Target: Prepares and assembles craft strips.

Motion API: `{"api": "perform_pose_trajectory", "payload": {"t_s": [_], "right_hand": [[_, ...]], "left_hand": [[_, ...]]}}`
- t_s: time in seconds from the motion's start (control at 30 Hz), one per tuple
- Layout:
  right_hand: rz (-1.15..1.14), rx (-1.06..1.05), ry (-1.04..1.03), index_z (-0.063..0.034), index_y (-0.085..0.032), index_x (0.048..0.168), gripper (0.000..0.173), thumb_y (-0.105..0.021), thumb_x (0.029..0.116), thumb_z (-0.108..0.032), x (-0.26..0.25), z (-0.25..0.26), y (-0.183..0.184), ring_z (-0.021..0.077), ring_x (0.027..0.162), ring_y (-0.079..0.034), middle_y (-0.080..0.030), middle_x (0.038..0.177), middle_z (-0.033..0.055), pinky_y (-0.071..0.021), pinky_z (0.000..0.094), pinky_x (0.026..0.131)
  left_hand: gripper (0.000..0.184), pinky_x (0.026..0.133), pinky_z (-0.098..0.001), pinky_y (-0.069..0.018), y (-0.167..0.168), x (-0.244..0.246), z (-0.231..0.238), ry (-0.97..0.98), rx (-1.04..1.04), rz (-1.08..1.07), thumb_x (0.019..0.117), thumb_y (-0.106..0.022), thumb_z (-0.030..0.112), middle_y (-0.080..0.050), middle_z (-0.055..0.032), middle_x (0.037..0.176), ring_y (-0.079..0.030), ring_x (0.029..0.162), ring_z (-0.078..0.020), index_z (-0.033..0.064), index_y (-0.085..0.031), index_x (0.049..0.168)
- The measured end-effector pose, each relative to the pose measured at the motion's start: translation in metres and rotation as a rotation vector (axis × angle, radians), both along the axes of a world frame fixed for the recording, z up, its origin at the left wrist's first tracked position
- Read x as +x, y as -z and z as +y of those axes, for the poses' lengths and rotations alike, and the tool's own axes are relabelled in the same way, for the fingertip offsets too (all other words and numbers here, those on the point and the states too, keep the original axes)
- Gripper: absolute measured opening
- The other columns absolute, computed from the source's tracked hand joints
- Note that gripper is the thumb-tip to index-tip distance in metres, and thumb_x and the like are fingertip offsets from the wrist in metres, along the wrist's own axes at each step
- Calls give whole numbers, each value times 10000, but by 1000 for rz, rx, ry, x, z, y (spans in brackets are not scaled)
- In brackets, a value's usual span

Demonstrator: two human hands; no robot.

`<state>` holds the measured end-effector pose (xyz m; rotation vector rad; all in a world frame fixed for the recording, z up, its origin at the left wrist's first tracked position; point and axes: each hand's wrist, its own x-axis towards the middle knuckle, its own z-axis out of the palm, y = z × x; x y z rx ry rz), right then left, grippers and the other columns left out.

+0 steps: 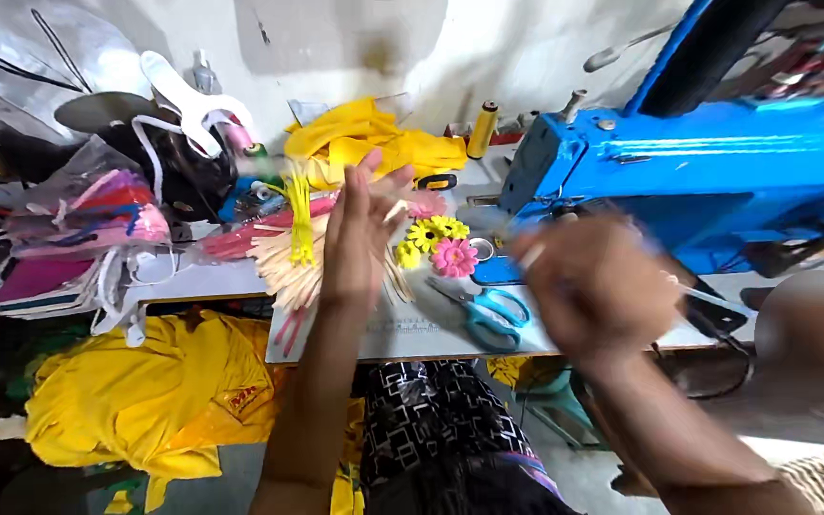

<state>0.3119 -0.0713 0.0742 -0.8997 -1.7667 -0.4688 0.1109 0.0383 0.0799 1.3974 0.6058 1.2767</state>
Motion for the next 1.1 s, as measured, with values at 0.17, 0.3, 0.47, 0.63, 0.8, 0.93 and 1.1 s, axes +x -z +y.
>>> {"api": "perform_pose_trajectory", "payload": {"t_s": [0.17,0.3,0.47,0.63,0.8,0.93,1.1], "right_hand": [[-50,-298,-508,-55,-693,1004,116,-608,1024,-131,-49,-54,104,198,886,-689,-703,933,101,-579,291,822],[102,-554,-691,-41,-718,988,142,-618,1012,-138,-58,-87,125,149,912,-676,-694,922,90,-561,227,847],[306,-784,-830,-14,-715,957,180,-609,1028,-140,-46,-79,91,80,957,-707,-752,969,61,-579,222,880],[635,-757,-525,-61,-773,967,120,-660,974,-102,-31,-41,72,-21,822,-652,-727,934,-48,-564,167,741],[811,-701,-392,-109,-801,917,89,-712,929,-111,-43,-21,90,30,869,-624,-660,1043,-21,-556,194,771],[937,-696,-373,-116,-800,893,91,-716,926,-127,-48,-17,98,47,942,-633,-668,1124,-14,-560,222,839],[1021,-854,-359,-127,-772,853,12,-773,849,-115,-40,-18,87,75,968,-645,-670,1136,13,-567,218,791]], "left_hand": [[333,482,-146,-443,21,-24,-58,-324,-252,-437,1135,-250,294,-488,122,620,-464,486,7,199,-562,1069],[365,359,-125,-294,45,-46,-53,-608,-212,-401,1137,-208,375,-379,104,559,-299,372,6,187,-466,960],[460,437,-139,-352,81,-29,-79,-266,-96,86,1063,-283,603,-436,168,621,-380,466,46,227,-541,1117],[435,474,-110,-347,93,4,-105,49,-164,182,1118,-237,364,-481,138,692,-385,522,68,105,-574,1029],[353,522,-106,-391,95,26,-117,17,-95,58,1121,-267,189,-521,113,731,-434,564,69,60,-571,997],[285,558,-133,-409,103,34,-117,4,-5,28,1112,-324,142,-479,99,698,-449,590,42,41,-546,964],[283,589,-140,-409,111,26,-113,-82,218,302,1096,-363,111,-463,26,716,-449,615,16,-58,-572,1011]]}}
